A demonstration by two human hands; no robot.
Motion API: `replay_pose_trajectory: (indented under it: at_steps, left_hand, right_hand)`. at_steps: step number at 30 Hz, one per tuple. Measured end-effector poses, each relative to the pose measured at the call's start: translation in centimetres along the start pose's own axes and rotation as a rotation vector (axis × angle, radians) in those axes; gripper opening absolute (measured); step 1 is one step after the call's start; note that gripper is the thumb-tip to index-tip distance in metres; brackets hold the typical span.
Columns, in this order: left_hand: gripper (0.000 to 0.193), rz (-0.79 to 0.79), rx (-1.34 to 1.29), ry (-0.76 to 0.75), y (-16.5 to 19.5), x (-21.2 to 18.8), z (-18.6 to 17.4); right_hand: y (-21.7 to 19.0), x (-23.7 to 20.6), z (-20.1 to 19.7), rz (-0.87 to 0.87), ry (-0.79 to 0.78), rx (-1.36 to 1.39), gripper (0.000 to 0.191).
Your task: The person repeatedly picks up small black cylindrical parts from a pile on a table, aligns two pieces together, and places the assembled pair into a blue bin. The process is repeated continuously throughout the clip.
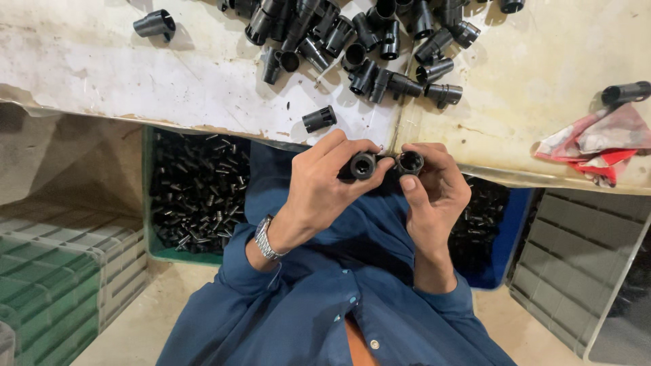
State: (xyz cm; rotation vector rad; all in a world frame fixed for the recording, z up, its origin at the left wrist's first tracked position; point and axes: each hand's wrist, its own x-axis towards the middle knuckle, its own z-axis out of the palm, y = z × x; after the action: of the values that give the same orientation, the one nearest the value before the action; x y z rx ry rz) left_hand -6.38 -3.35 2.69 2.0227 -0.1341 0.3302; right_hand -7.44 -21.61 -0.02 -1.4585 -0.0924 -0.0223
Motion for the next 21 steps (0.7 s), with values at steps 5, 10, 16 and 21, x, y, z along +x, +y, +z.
replay_pose_trajectory:
  at_steps: [5, 10, 16, 21]
  left_hand:
    - [0.030, -0.031, -0.066, 0.031, 0.1, -0.1, 0.2]
    - [0.037, -0.230, -0.565, -0.073, -0.4, -0.6, 0.2]
    - [0.039, -0.390, -1.121, -0.195, -1.9, -0.6, 0.1]
    - [0.047, -0.412, -1.243, -0.253, -2.2, -0.9, 0.0]
  right_hand:
    - [-0.1, -0.1, 0.0, 0.029, 0.017, 0.010, 0.032]
    - [-0.6, -0.1, -0.5, 0.038, 0.023, -0.028, 0.031]
    - [-0.9, -0.2, -0.4, 0.034, 0.012, -0.006, 0.031]
    - [-0.6, -0.4, -0.2, 0.026, 0.006, 0.024, 0.030]
